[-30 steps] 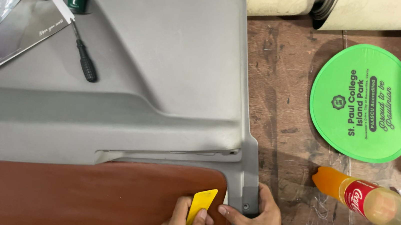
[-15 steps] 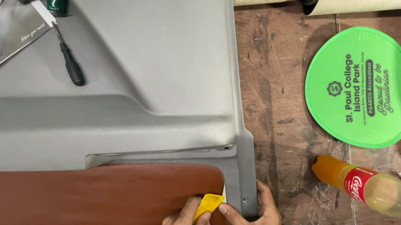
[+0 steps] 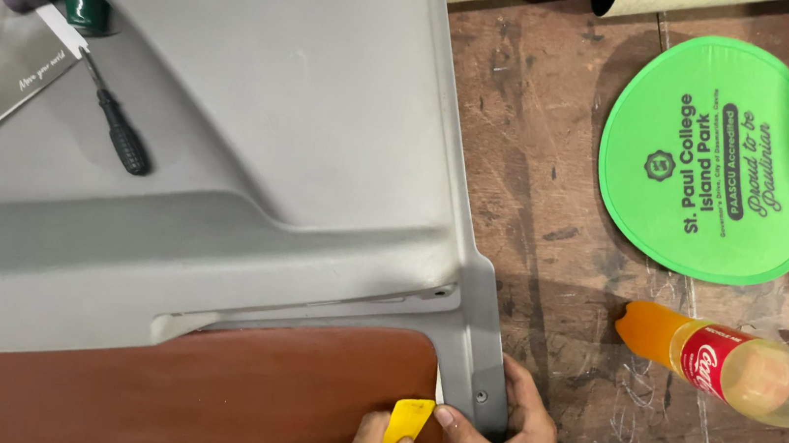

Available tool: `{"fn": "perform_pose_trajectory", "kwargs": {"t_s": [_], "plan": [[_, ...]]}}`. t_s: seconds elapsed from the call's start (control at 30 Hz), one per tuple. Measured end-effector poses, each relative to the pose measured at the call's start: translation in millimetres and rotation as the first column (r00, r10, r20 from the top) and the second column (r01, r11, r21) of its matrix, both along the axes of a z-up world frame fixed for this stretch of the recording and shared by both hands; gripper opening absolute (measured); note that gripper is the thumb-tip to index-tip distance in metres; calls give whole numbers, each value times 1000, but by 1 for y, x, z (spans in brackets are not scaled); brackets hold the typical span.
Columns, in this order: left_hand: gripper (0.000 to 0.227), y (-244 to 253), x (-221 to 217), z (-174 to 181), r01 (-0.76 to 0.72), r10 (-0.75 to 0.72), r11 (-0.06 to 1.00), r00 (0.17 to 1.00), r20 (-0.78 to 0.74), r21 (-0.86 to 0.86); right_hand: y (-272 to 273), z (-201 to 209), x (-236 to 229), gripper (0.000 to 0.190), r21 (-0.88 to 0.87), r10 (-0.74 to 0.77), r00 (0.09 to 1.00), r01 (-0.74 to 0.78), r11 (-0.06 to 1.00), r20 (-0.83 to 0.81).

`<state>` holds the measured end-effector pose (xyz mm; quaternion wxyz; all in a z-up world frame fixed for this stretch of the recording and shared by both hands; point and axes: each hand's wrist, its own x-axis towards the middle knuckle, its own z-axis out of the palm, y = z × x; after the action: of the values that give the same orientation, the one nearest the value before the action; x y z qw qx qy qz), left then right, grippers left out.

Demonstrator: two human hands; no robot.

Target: The person reupholsters a car door panel by pressing a brown vinyl piece into the recessed handle area using a yellow squeegee and their fingers, then continues to smooth and tuck the vinyl around the edges of the handle and panel frame.

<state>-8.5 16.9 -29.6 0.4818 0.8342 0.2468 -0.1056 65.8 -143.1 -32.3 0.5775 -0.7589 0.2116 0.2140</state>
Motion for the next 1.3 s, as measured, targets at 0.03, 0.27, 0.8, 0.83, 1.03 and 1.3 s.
{"fn": "perform_pose_trajectory", "kwargs": {"t_s": [0.03,0.27,0.8,0.83,1.03,1.3], "plan": [[30,1,1,0,-14,14,1000,1000,-22,-22,0,1,1,82,1,-2,1000,2,1000,-10],[27,6,-5,1,55,-51,995,997,52,-79,3,6,6,77,85,-28,999,31,996,-34],[28,3,2,2,-2,6,999,998,69,-54,5,5,5,82,-34,-5,999,3,999,-51],[30,0,2,0,-40,41,998,999,12,-58,5,6,4,83,-40,-11,998,8,999,-62],[26,-7,-5,-10,-41,30,997,984,174,62,8,5,4,83,-57,-13,998,9,998,-55],[32,-28,-11,-17,-102,89,979,993,83,174,8,-1,0,79,12,-27,1000,27,1000,-11]]}}
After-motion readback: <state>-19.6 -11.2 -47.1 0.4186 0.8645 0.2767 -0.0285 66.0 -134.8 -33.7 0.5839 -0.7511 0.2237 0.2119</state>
